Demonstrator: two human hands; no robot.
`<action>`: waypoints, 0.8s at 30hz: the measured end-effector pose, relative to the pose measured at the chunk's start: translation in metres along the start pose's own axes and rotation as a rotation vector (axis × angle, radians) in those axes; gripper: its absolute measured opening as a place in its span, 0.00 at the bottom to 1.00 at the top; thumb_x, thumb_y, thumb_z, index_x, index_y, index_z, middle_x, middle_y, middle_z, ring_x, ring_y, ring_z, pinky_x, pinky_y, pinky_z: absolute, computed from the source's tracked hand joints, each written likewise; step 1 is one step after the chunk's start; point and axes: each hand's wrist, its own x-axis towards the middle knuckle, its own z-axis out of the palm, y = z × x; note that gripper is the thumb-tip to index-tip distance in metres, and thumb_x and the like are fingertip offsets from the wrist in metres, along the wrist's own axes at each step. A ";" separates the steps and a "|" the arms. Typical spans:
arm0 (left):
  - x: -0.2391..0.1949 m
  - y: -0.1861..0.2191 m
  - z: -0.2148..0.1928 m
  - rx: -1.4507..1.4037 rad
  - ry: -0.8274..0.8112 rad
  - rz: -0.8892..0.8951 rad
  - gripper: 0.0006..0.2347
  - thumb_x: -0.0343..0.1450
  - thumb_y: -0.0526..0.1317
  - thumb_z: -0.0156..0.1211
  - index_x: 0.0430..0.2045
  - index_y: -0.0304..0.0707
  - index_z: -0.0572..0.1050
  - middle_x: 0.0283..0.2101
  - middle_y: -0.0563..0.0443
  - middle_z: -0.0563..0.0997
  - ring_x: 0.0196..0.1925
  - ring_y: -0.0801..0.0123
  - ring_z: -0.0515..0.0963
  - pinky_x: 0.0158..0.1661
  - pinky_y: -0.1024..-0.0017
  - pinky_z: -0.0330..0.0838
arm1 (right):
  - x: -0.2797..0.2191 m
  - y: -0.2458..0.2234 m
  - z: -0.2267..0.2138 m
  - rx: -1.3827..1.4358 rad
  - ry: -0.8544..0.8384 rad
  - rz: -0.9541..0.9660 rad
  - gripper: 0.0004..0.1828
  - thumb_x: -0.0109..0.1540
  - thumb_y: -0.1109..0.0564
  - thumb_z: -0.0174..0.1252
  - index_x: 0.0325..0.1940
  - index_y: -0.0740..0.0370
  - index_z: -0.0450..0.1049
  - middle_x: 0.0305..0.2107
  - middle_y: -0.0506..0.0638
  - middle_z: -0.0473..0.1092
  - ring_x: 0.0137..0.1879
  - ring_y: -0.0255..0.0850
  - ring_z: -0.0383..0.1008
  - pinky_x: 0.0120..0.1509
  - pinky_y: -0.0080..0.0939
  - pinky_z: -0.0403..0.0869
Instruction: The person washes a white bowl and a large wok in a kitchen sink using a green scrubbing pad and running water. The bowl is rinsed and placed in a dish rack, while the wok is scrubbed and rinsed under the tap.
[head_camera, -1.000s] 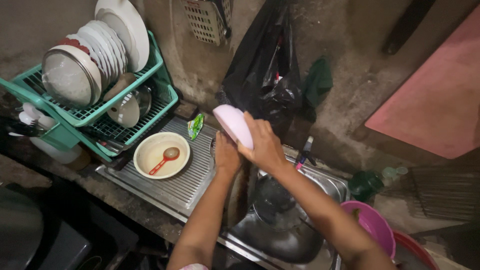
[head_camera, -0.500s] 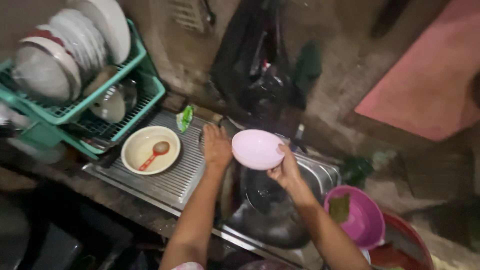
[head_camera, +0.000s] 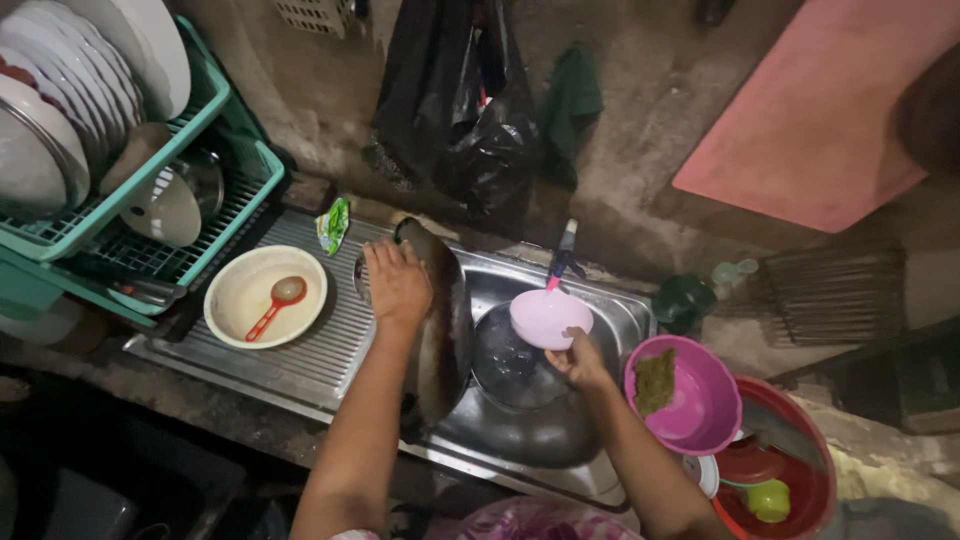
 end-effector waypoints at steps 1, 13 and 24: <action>0.000 0.000 0.001 0.003 -0.013 -0.004 0.24 0.75 0.50 0.47 0.59 0.29 0.71 0.60 0.29 0.73 0.66 0.42 0.66 0.69 0.45 0.46 | -0.001 -0.002 0.000 -0.008 0.001 -0.002 0.19 0.59 0.55 0.58 0.53 0.60 0.68 0.38 0.54 0.72 0.38 0.46 0.76 0.44 0.52 0.81; 0.033 -0.050 0.043 -0.342 -0.257 -0.357 0.14 0.67 0.42 0.60 0.39 0.32 0.84 0.43 0.35 0.85 0.46 0.49 0.86 0.44 0.58 0.79 | -0.005 -0.004 0.004 -0.017 0.030 0.020 0.18 0.61 0.65 0.51 0.55 0.68 0.66 0.41 0.59 0.71 0.44 0.52 0.77 0.49 0.61 0.81; 0.024 -0.096 0.132 -0.742 -0.497 -0.223 0.10 0.64 0.40 0.67 0.25 0.28 0.80 0.29 0.34 0.82 0.29 0.52 0.81 0.33 0.59 0.73 | -0.002 -0.005 0.001 -0.053 0.067 -0.022 0.19 0.61 0.67 0.51 0.57 0.69 0.66 0.41 0.60 0.69 0.43 0.51 0.72 0.49 0.63 0.84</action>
